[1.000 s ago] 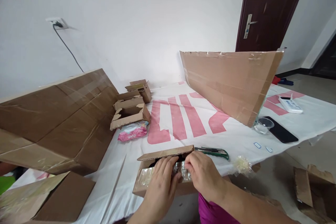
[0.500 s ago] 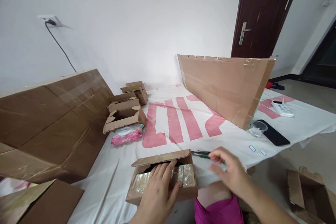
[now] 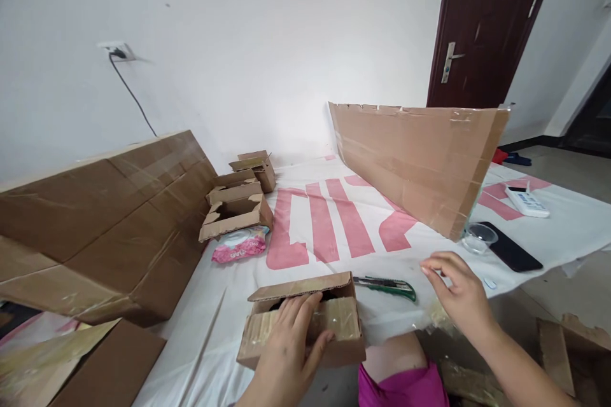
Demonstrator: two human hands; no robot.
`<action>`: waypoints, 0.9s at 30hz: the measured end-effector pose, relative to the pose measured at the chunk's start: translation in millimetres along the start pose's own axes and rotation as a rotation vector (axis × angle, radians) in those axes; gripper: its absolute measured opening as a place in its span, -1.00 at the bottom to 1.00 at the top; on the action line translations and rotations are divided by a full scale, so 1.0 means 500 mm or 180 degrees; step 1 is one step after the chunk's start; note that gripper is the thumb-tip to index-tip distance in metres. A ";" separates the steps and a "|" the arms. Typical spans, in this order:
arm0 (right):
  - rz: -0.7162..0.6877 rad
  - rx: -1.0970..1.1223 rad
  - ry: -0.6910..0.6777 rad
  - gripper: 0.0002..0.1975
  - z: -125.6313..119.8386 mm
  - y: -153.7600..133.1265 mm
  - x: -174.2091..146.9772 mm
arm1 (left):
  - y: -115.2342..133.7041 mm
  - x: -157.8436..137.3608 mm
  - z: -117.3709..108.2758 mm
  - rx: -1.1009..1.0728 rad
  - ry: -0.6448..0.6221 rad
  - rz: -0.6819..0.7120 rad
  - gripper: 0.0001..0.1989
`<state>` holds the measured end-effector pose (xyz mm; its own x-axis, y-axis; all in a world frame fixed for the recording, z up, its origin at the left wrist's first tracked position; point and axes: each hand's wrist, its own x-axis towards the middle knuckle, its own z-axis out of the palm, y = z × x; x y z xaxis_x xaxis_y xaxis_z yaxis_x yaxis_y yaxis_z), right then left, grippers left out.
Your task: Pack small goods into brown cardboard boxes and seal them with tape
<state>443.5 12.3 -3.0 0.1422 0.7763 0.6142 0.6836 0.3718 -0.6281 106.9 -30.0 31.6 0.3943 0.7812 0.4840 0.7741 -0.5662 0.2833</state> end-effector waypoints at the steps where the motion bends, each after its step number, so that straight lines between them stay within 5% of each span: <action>1: -0.0214 -0.0382 -0.0275 -0.86 -0.008 0.027 -0.025 | -0.008 0.004 -0.016 -0.0036 0.0015 -0.0015 -0.65; 4: -0.0441 -0.0988 -0.1183 -0.80 0.003 0.098 -0.110 | -0.050 0.010 -0.070 -0.0124 0.0091 -0.0321 -0.76; 8: -0.0191 -0.1229 -0.1620 -0.78 0.034 0.152 -0.164 | -0.112 -0.015 -0.113 -0.0238 0.0096 -0.0972 -0.74; 14: -0.0126 -0.1046 -0.2389 -0.69 0.012 0.166 -0.126 | -0.156 -0.078 -0.070 -0.1286 0.0371 -0.1544 -0.64; 20: -0.0324 -0.1247 -0.1514 -0.79 0.018 0.111 -0.072 | -0.174 -0.089 -0.016 -0.2262 0.0974 -0.1884 -0.58; 27: -0.1346 -0.0052 -0.0797 -0.92 0.069 -0.144 -0.030 | -0.148 -0.093 0.014 -0.1759 0.1518 -0.1941 -0.70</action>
<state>367.3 -8.3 16.5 -0.3255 0.6583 0.6787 0.6557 0.6744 -0.3397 34.6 -22.4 -17.7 -0.3385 0.8627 0.3758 0.3877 -0.2361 0.8910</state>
